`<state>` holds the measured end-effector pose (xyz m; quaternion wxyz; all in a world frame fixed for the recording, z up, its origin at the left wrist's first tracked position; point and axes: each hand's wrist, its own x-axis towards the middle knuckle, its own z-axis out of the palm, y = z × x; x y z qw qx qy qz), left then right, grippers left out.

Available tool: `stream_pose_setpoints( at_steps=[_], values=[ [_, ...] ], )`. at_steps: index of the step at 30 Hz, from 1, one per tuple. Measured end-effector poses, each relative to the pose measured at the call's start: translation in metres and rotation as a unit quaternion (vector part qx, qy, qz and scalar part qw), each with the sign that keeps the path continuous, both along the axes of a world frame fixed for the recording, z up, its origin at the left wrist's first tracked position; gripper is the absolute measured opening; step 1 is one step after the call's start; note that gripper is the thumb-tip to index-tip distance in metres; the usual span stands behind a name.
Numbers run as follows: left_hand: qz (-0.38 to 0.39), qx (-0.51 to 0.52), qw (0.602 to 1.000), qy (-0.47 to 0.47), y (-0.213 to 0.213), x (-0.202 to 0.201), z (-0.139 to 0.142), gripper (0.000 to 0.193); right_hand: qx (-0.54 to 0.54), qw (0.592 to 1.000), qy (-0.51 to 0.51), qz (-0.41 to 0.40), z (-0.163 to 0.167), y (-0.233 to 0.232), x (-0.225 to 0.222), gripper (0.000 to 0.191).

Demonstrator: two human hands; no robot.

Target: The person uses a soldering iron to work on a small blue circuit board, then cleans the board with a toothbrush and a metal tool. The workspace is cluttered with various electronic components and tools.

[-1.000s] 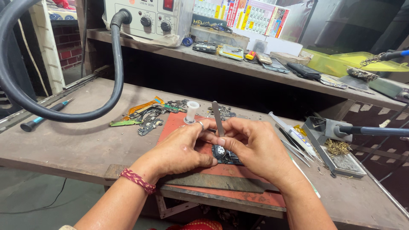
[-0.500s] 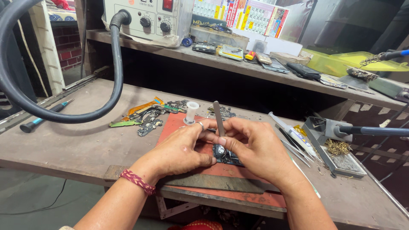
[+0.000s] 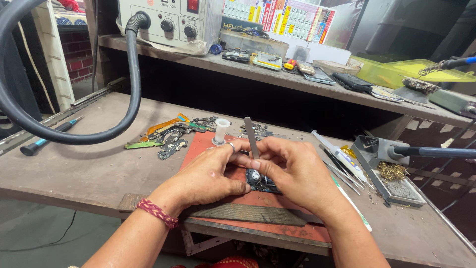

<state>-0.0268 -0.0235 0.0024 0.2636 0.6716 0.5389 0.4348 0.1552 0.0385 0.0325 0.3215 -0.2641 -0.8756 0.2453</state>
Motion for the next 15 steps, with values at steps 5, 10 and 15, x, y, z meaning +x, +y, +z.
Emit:
stream_pose_setpoints(
  at_steps=[5, 10, 15],
  values=[
    [-0.005, -0.004, 1.000, -0.005, -0.0008, -0.0006, -0.0001, 0.069, -0.016, 1.000, -0.018, 0.015, 0.0014, 0.0005, 0.0001, 0.016],
    [-0.004, 0.007, 1.000, -0.004, -0.0007, -0.0014, -0.0014, 0.064, -0.001, 0.998, -0.015, 0.065, 0.0043, 0.0005, 0.0004, 0.020],
    [0.002, 0.020, 1.000, 0.018, 0.0034, -0.0033, -0.0063, 0.063, -0.058, 0.998, -0.018, 0.007, 0.0038, -0.0001, 0.0006, 0.023]
  ],
)
